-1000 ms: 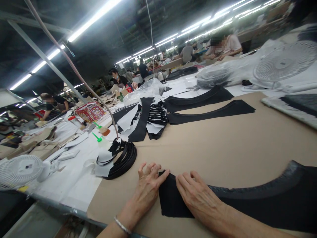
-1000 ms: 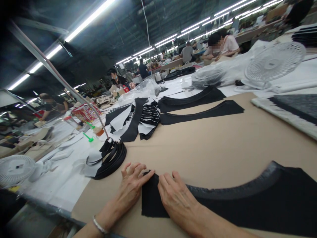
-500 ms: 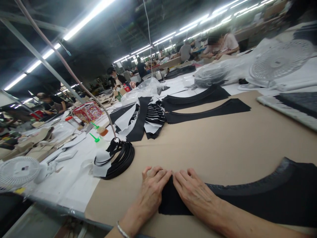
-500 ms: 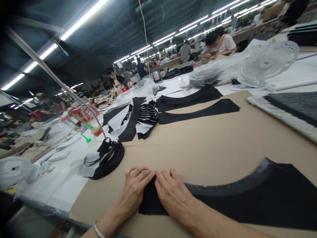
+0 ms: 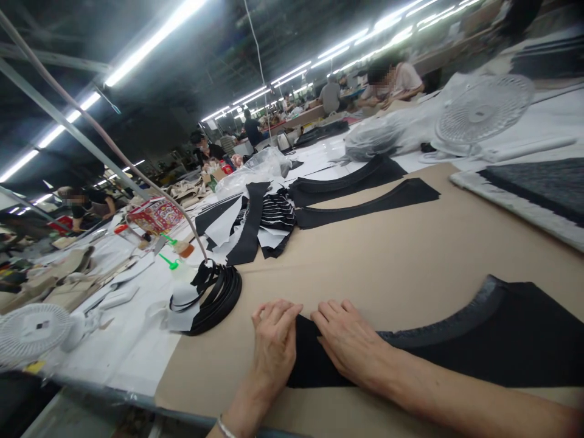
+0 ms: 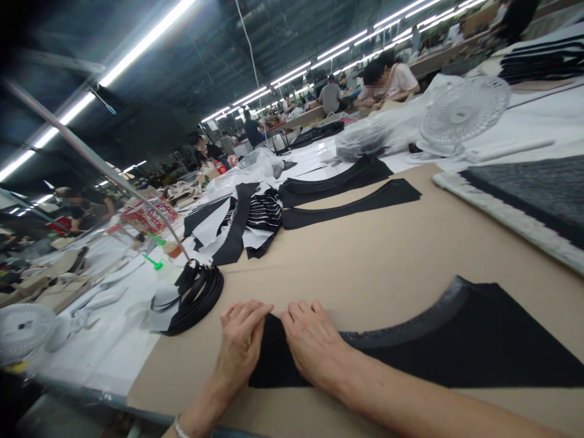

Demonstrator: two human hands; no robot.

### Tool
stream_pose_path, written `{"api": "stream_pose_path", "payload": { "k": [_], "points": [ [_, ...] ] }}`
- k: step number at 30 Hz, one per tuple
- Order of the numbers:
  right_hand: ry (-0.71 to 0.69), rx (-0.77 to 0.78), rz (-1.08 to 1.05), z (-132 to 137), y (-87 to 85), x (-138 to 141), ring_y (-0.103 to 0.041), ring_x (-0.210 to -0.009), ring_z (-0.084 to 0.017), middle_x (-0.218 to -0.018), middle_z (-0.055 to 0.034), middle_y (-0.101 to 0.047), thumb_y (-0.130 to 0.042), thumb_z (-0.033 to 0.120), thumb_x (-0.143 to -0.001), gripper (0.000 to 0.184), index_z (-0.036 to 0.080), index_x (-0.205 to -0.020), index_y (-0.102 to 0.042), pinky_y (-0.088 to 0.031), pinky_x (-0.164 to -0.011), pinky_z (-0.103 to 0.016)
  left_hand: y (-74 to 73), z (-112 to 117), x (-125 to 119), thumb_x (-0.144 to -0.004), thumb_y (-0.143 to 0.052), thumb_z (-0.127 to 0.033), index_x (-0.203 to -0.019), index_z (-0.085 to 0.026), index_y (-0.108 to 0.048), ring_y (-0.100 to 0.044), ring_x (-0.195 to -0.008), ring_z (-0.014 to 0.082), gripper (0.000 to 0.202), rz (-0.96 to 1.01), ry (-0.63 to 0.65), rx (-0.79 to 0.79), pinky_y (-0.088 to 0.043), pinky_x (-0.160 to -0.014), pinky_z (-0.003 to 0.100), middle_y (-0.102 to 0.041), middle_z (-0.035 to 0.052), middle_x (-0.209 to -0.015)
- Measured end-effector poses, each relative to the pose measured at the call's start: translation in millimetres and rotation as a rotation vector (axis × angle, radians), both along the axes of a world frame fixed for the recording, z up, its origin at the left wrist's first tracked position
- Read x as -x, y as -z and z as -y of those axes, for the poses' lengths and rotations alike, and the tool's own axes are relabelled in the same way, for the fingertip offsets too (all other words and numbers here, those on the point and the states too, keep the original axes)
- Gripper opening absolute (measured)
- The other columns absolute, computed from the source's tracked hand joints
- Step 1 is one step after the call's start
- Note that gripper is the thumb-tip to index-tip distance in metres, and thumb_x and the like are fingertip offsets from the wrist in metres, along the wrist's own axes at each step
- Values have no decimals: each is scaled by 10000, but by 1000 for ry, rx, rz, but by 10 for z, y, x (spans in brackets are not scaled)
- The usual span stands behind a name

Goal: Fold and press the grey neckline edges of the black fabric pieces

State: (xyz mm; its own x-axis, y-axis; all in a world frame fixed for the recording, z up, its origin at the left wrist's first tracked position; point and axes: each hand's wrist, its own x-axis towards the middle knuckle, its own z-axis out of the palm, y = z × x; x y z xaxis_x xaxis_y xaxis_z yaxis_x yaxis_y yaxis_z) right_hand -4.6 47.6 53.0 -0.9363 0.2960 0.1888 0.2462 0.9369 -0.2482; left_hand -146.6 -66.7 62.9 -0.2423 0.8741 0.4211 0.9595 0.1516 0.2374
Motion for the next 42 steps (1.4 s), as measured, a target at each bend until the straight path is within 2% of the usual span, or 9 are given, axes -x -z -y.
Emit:
{"api": "stream_pose_path", "payload": {
  "k": [2, 5, 9, 13, 20, 28, 37, 40, 42],
  "points": [
    [30, 107, 30, -31, -65, -56, -530, -1018, -265, -1073, -106, -592, -545, 146, -856, 246, 158, -1102, -554, -347, -946, -467, -2, -71, -105, -884, -483, -74, -1185, -266, -560, -570, -1058, 182, 365, 61, 89, 114, -270, -988, 412, -671, 12, -1069],
    [51, 237, 135, -111, -187, -154, -535, -1076, -280, -1133, -123, -603, -588, 195, -851, 283, 150, -1127, -547, -302, -1006, -494, 7, -112, -144, -846, -515, -60, -1169, -256, -559, -574, -1026, 191, 381, 89, 102, 180, -268, -997, 434, -666, 11, -1029],
    [60, 303, 242, -239, -338, -234, -598, -1001, -303, -1036, -131, -661, -649, 233, -810, 253, 138, -1039, -600, -371, -942, -468, -40, -111, -134, -828, -473, -34, -1078, -267, -609, -563, -1030, 200, 368, 96, 82, 198, -254, -1008, 465, -664, 8, -989],
    [54, 321, 257, -317, -388, -245, -639, -927, -289, -940, -112, -695, -646, 167, -775, 198, 140, -971, -639, -423, -841, -384, -130, -172, -263, -785, -426, 16, -1094, -274, -611, -547, -1055, 186, 462, 145, 125, 218, -275, -1010, 454, -656, 6, -1039],
    [79, 378, 234, -372, -310, -302, -660, -827, -240, -841, -72, -709, -618, 154, -765, 125, 172, -875, -675, -406, -663, -280, -140, -345, -365, -743, -528, -18, -879, -230, -656, -568, -946, 199, 282, 239, 131, 358, -418, -866, 373, -651, 4, -909],
    [75, 396, 144, -359, -224, -361, -632, -746, -198, -778, -42, -690, -555, 64, -729, 156, 177, -779, -652, -369, -629, -266, -170, -452, -354, -678, -510, 16, -758, -210, -647, -574, -846, 186, 276, 230, 145, 408, -457, -767, 312, -640, 8, -819],
    [-49, 357, 22, -359, -78, -481, -579, -827, -176, -870, -26, -621, -549, 43, -795, 162, 178, -858, -615, -398, -740, -269, -141, -396, -355, -763, -489, 2, -853, -259, -719, -611, -860, 158, 359, 259, 185, 394, -482, -800, 275, -666, -11, -868],
    [-102, 328, -16, -370, -35, -538, -554, -832, -167, -889, -23, -599, -547, 45, -822, 150, 176, -874, -596, -403, -760, -268, -67, -315, -378, -837, -451, -16, -961, -289, -721, -609, -867, 156, 404, 242, 208, 361, -493, -788, 273, -666, -8, -887],
    [-131, 317, -51, -388, -6, -576, -542, -833, -164, -882, -20, -583, -538, 48, -840, 141, 178, -872, -581, -407, -762, -267, 12, -234, -408, -879, -418, -34, -1042, -263, -700, -600, -883, 165, 398, 199, 228, 302, -505, -787, 280, -663, 16, -914]
  ]
}}
